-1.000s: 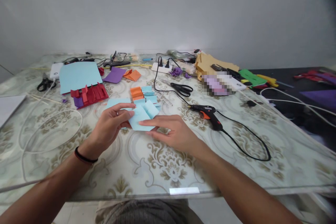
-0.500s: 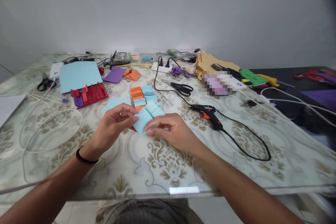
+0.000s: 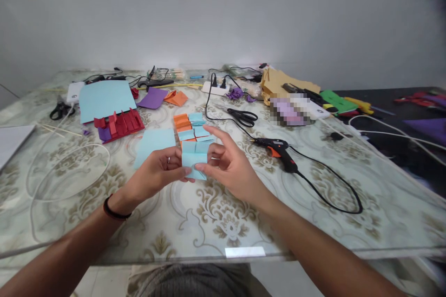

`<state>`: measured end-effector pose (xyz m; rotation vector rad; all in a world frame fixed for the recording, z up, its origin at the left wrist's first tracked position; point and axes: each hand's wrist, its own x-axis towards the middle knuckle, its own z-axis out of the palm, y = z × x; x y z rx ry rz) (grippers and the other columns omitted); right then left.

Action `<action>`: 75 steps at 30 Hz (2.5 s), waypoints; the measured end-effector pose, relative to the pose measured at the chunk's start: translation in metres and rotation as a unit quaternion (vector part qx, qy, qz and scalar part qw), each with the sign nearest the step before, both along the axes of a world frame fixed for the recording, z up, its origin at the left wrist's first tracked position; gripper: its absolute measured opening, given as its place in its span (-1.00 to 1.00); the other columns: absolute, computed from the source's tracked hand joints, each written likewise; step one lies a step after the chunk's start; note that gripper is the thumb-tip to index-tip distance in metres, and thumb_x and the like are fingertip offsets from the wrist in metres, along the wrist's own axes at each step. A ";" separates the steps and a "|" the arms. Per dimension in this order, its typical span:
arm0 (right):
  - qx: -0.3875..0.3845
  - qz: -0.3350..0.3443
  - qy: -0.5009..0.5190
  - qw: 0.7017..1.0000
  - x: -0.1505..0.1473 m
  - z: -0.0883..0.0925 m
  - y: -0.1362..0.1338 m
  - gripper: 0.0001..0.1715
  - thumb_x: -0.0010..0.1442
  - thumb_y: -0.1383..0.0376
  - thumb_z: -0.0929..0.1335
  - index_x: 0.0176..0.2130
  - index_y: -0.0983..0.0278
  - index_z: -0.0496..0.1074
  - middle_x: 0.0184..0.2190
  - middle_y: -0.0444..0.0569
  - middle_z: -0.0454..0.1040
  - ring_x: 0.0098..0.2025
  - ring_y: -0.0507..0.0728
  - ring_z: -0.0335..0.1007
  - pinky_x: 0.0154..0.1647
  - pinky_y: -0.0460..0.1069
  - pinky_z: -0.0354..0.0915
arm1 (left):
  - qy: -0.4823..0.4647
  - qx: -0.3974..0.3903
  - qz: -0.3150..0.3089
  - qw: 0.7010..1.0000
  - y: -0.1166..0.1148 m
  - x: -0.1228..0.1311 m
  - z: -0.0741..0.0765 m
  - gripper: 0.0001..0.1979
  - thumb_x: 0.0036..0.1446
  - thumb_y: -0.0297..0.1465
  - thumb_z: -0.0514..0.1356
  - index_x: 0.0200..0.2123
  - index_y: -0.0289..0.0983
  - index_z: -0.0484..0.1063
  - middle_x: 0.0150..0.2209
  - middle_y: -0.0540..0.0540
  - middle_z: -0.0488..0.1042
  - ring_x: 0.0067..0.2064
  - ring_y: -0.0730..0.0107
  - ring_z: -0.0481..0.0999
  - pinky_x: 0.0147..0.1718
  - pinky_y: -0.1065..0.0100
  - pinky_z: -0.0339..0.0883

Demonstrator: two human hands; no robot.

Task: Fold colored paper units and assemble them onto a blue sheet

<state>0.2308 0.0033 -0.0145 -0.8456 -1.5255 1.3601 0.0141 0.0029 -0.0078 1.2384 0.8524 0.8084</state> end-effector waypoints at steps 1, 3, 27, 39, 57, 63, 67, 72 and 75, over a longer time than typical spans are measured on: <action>-0.006 0.005 -0.001 1.000 0.000 0.001 -0.001 -0.16 0.23 0.31 0.51 0.36 -0.02 0.21 -0.28 -0.18 0.49 -0.28 0.07 0.46 -0.18 0.01 0.42 | 0.012 0.008 -0.012 1.000 0.000 0.000 0.000 -0.81 0.17 -0.31 0.42 -0.23 -0.28 0.58 -0.31 -0.06 0.66 -0.28 0.32 0.65 -0.21 0.29 0.58; -0.011 0.010 -0.012 1.000 -0.001 0.003 -0.002 -0.21 0.22 0.32 0.51 0.33 0.03 0.24 -0.37 -0.23 0.41 -0.35 0.04 0.38 -0.25 -0.02 0.37 | 0.044 0.035 -0.019 0.998 0.000 0.000 0.002 -0.82 0.24 -0.28 0.36 -0.22 -0.29 0.61 -0.30 -0.06 0.64 -0.30 0.38 0.58 -0.29 0.38 0.48; 0.017 0.035 -0.168 0.985 -0.004 0.004 -0.001 -0.57 0.37 0.10 0.35 -0.47 0.26 0.36 -0.52 -0.14 0.40 -0.47 0.03 0.27 -0.42 -0.07 0.23 | 0.110 0.097 0.080 0.986 -0.002 0.001 0.007 -0.75 0.23 -0.32 0.31 -0.49 -0.28 0.54 -0.52 0.05 0.41 -0.43 0.47 0.36 -0.39 0.45 0.30; 0.020 0.004 -0.164 0.986 -0.002 0.001 0.003 -0.67 0.37 0.12 0.36 -0.36 0.26 0.46 -0.44 -0.11 0.49 -0.42 0.06 0.41 -0.37 -0.05 0.31 | 0.159 0.104 0.022 0.981 -0.003 0.002 0.008 -0.76 0.29 -0.29 0.27 -0.38 -0.28 0.63 -0.38 -0.07 0.68 -0.34 0.29 0.67 -0.30 0.36 0.54; -0.024 0.044 -0.100 0.994 0.003 0.002 0.007 -0.61 0.32 0.02 0.42 -0.34 0.28 0.53 -0.43 -0.06 0.57 -0.38 0.09 0.53 -0.29 -0.02 0.41 | 0.221 0.163 0.045 0.961 -0.005 0.003 0.011 -0.72 0.35 -0.25 0.20 -0.38 -0.28 0.49 -0.45 -0.04 0.60 -0.39 0.29 0.63 -0.39 0.36 0.41; 0.037 0.029 -0.185 0.982 0.005 0.006 0.006 -0.66 0.34 0.16 0.39 -0.42 0.28 0.52 -0.53 -0.09 0.53 -0.50 0.04 0.42 -0.41 -0.05 0.31 | 0.223 0.226 0.081 0.945 -0.005 -0.002 0.009 -0.77 0.29 -0.25 0.28 -0.08 -0.24 0.59 -0.31 -0.05 0.61 -0.33 0.33 0.50 -0.39 0.37 0.30; 0.062 -0.021 -0.213 0.975 0.005 0.005 0.008 -0.73 0.31 0.19 0.37 -0.37 0.28 0.52 -0.51 -0.13 0.47 -0.48 0.04 0.34 -0.41 -0.05 0.28 | 0.212 0.216 0.091 0.949 -0.004 -0.003 0.005 -0.76 0.31 -0.25 0.28 -0.05 -0.24 0.60 -0.17 -0.13 0.66 -0.20 0.26 0.58 -0.28 0.35 0.36; 0.072 -0.025 -0.230 0.970 0.002 0.001 0.008 -0.77 0.29 0.19 0.39 -0.35 0.27 0.51 -0.51 -0.18 0.37 -0.47 0.02 0.25 -0.41 -0.06 0.24 | 0.192 0.154 0.082 0.966 -0.003 0.001 0.000 -0.75 0.22 -0.18 0.36 -0.18 -0.24 0.57 -0.30 -0.08 0.66 -0.26 0.28 0.60 -0.27 0.35 0.42; 0.067 -0.009 -0.207 0.976 0.001 0.002 0.006 -0.76 0.30 0.18 0.39 -0.36 0.27 0.49 -0.50 -0.17 0.36 -0.45 0.02 0.26 -0.40 -0.06 0.26 | 0.200 0.133 0.065 0.968 -0.002 0.002 -0.002 -0.74 0.21 -0.19 0.37 -0.16 -0.24 0.61 -0.28 -0.09 0.68 -0.27 0.27 0.59 -0.28 0.34 0.40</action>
